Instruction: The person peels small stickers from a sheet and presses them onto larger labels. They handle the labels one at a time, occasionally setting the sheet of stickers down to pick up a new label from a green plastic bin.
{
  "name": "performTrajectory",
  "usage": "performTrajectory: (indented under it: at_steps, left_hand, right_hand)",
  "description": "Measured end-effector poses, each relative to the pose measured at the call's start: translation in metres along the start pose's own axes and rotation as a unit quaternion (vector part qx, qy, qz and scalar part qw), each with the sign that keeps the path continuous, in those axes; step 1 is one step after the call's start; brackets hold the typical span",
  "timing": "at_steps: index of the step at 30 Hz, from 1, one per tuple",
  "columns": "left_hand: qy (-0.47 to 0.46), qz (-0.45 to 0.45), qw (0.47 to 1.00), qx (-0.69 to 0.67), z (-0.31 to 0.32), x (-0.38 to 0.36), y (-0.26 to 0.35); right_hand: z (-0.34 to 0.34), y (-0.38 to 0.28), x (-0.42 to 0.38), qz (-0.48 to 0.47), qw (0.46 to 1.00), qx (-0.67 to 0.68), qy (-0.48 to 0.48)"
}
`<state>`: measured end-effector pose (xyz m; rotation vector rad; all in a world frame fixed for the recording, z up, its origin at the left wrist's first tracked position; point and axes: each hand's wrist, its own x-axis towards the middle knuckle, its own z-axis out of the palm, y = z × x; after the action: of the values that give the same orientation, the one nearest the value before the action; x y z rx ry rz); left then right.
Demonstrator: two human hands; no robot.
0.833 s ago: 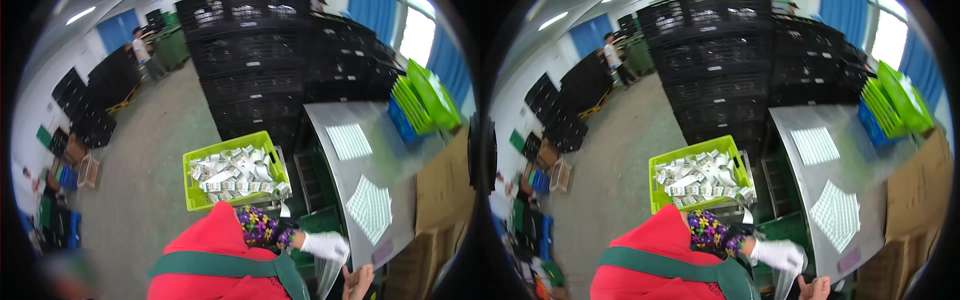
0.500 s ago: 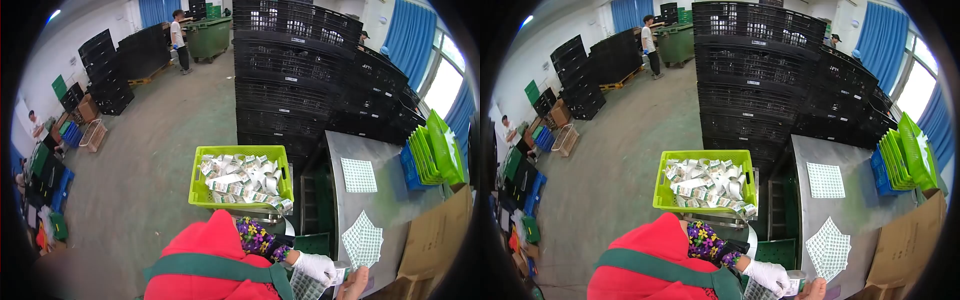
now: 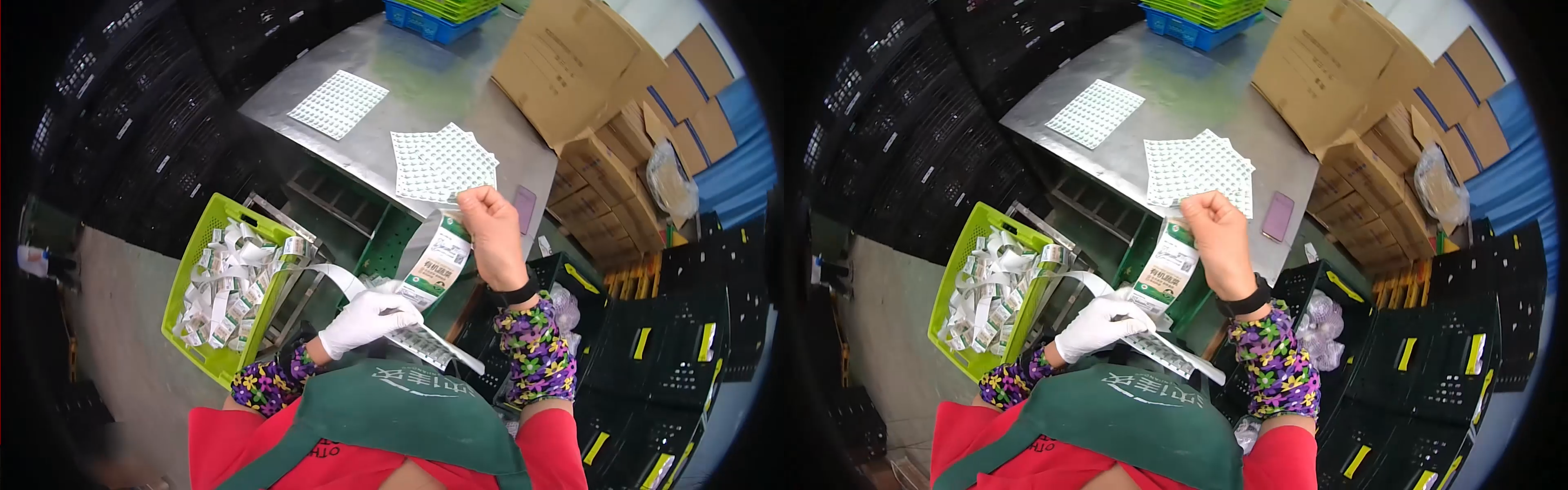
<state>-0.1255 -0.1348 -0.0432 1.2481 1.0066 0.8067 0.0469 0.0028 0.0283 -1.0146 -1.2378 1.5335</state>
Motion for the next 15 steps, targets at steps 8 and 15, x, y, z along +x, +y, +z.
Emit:
performTrajectory:
  at_steps: [8, 15]
  left_hand:
    - [0.009, 0.038, 0.999, -0.009, 0.001, 0.02, 0.02]
    - [-0.01, 0.072, 0.997, 0.03, 0.007, 0.013, 0.006]
  right_hand:
    - [0.016, 0.032, -0.039, 0.047, 0.995, 0.029, -0.077]
    - [-0.005, 0.03, -0.043, 0.093, 0.984, 0.128, -0.083]
